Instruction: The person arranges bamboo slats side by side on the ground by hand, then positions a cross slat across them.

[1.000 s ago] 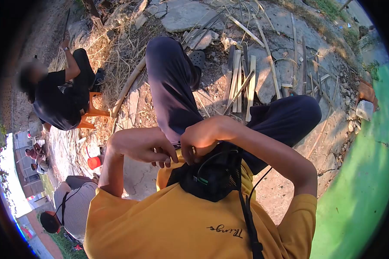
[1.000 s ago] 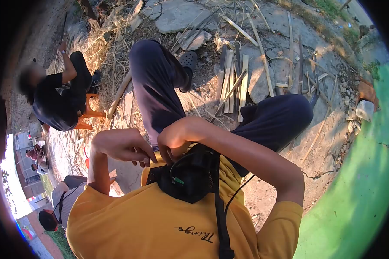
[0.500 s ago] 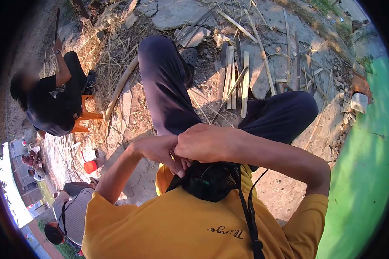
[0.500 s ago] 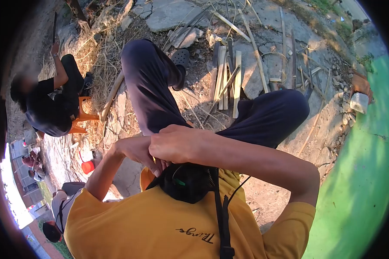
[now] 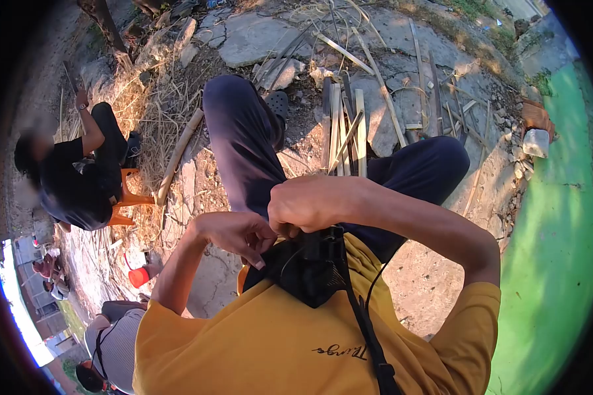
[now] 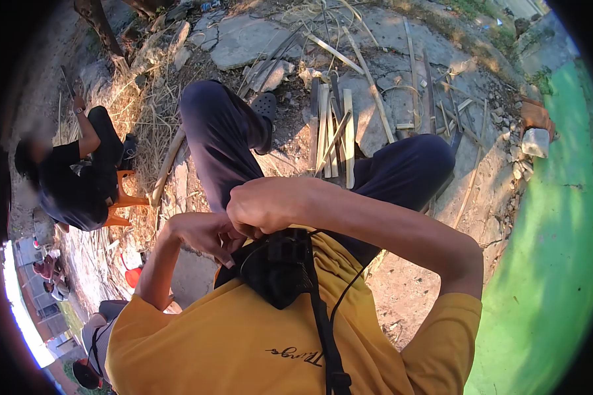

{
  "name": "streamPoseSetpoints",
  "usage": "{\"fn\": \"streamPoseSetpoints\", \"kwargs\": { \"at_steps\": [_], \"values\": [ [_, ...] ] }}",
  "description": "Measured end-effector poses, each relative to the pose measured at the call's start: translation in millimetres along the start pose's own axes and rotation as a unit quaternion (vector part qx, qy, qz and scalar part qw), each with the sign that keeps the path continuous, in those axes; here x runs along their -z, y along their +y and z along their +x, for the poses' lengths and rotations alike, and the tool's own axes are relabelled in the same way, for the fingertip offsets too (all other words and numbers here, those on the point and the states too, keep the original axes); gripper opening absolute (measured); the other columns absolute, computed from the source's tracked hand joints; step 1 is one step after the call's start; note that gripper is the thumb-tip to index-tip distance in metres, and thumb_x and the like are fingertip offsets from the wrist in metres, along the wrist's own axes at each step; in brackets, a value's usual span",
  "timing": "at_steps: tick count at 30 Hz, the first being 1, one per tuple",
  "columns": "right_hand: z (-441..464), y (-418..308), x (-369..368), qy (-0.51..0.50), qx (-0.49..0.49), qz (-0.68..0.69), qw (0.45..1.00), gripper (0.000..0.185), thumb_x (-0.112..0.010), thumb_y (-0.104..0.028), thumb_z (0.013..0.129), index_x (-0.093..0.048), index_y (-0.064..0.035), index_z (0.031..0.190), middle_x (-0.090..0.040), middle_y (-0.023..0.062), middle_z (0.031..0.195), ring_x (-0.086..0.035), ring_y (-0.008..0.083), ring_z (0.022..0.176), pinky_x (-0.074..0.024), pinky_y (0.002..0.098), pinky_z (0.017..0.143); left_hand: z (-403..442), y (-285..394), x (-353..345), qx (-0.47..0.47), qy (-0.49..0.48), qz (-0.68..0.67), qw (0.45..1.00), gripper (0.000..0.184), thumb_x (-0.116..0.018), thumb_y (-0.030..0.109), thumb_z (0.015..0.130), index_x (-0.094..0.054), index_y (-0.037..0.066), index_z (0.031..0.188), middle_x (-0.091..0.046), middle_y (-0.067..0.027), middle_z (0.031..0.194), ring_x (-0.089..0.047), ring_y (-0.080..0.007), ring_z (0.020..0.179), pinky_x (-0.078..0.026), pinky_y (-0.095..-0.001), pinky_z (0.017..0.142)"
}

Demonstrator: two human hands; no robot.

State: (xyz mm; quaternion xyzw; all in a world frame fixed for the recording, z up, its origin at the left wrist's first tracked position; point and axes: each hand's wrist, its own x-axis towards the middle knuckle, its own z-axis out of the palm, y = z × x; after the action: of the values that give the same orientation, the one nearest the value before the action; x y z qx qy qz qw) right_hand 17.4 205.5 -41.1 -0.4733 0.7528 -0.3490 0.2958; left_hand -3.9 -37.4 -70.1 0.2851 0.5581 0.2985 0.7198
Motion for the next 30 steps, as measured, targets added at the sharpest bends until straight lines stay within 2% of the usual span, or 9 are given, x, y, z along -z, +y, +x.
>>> {"fn": "streamPoseSetpoints", "kwargs": {
  "at_steps": [9,13,15,21,22,24,27,28,30],
  "values": [
    [-8,17,-3,0.029,0.044,0.046,0.998,0.019,-0.068,-0.002,0.081,-0.08,-0.0022,0.096,-0.078,0.0133,0.087,-0.076,0.031,0.086,-0.0584,0.041,0.074,-16,8,7,0.057,-0.011,0.019,0.998,0.022,-0.081,0.017,0.094,-0.068,-0.001,0.093,-0.075,-0.007,0.083,-0.077,-0.0138,0.08,-0.061,-0.0274,0.069],
    [-56,2,38,0.172,-0.062,-0.028,0.983,0.028,-0.069,-0.021,0.096,-0.073,-0.0065,0.12,-0.072,0.0122,0.114,-0.068,0.0331,0.112,-0.0537,0.0436,0.093,-29,14,10,0.05,0.052,0.146,0.987,0.023,-0.078,0.019,0.095,-0.071,0.001,0.108,-0.077,-0.0087,0.092,-0.075,-0.0134,0.08,-0.061,-0.0292,0.071],
    [-94,11,60,0.29,-0.037,-0.073,0.953,0.027,-0.068,-0.025,0.1,-0.072,-0.0071,0.12,-0.072,0.0123,0.115,-0.068,0.0345,0.11,-0.0526,0.0462,0.095,-42,27,12,0.042,0.107,0.175,0.978,0.026,-0.076,0.016,0.094,-0.071,0.003,0.115,-0.077,-0.0103,0.095,-0.076,-0.0179,0.081,-0.061,-0.0309,0.071],
    [-199,72,148,0.413,-0.255,-0.107,0.868,0.027,-0.071,-0.02,0.098,-0.073,-0.0059,0.121,-0.078,0.0112,0.105,-0.074,0.0249,0.101,-0.0558,0.0396,0.092,-49,101,53,-0.143,0.523,0.301,0.784,0.02,-0.074,0.007,0.092,-0.07,0.002,0.111,-0.073,-0.0116,0.099,-0.074,-0.0255,0.093,-0.058,-0.035,0.084],
    [-210,103,157,0.428,-0.289,-0.1,0.85,0.027,-0.071,-0.02,0.098,-0.073,-0.0055,0.12,-0.078,0.0104,0.103,-0.074,0.0235,0.099,-0.0562,0.0397,0.09,-39,113,62,-0.144,0.526,0.299,0.783,0.02,-0.074,0.007,0.092,-0.07,0.002,0.111,-0.073,-0.0116,0.099,-0.074,-0.0255,0.093,-0.058,-0.035,0.084],
    [-231,191,162,0.454,-0.356,-0.096,0.811,0.027,-0.072,-0.021,0.096,-0.074,-0.0068,0.118,-0.077,0.0111,0.101,-0.073,0.0231,0.095,-0.0568,0.0393,0.088,-18,134,81,-0.21,0.667,0.356,0.62,0.023,-0.076,0.008,0.088,-0.07,0.003,0.11,-0.069,-0.0136,0.115,-0.07,-0.0307,0.107,-0.055,-0.0398,0.094],
    [-241,348,109,0.447,-0.493,-0.119,0.737,0.024,-0.072,-0.024,0.09,-0.079,-0.0116,0.109,-0.078,0.0151,0.104,-0.074,0.0292,0.099,-0.0573,0.0409,0.088,35,105,131,-0.157,0.726,0.335,0.58,0.028,-0.079,0.015,0.086,-0.071,0.005,0.111,-0.065,-0.0146,0.126,-0.066,-0.0354,0.113,-0.048,-0.0446,0.105],
    [-240,401,76,0.384,-0.518,-0.132,0.753,0.023,-0.072,-0.023,0.088,-0.08,-0.0129,0.108,-0.079,0.0145,0.103,-0.074,0.0316,0.103,-0.0571,0.0426,0.09,53,88,144,-0.089,0.738,0.363,0.562,0.027,-0.081,0.022,0.085,-0.073,0.007,0.106,-0.069,-0.0117,0.117,-0.066,-0.0328,0.109,-0.045,-0.0449,0.107],
    [-219,482,7,0.299,-0.585,0.102,0.747,0.024,-0.075,-0.023,0.086,-0.079,-0.0033,0.1,-0.08,0.0125,0.095,-0.077,0.0261,0.077,-0.0606,0.0403,0.067,66,94,149,-0.053,0.745,0.396,0.534,0.023,-0.081,0.022,0.084,-0.073,0.008,0.101,-0.071,-0.0099,0.11,-0.067,-0.0308,0.106,-0.045,-0.0437,0.105]
  ]
}}
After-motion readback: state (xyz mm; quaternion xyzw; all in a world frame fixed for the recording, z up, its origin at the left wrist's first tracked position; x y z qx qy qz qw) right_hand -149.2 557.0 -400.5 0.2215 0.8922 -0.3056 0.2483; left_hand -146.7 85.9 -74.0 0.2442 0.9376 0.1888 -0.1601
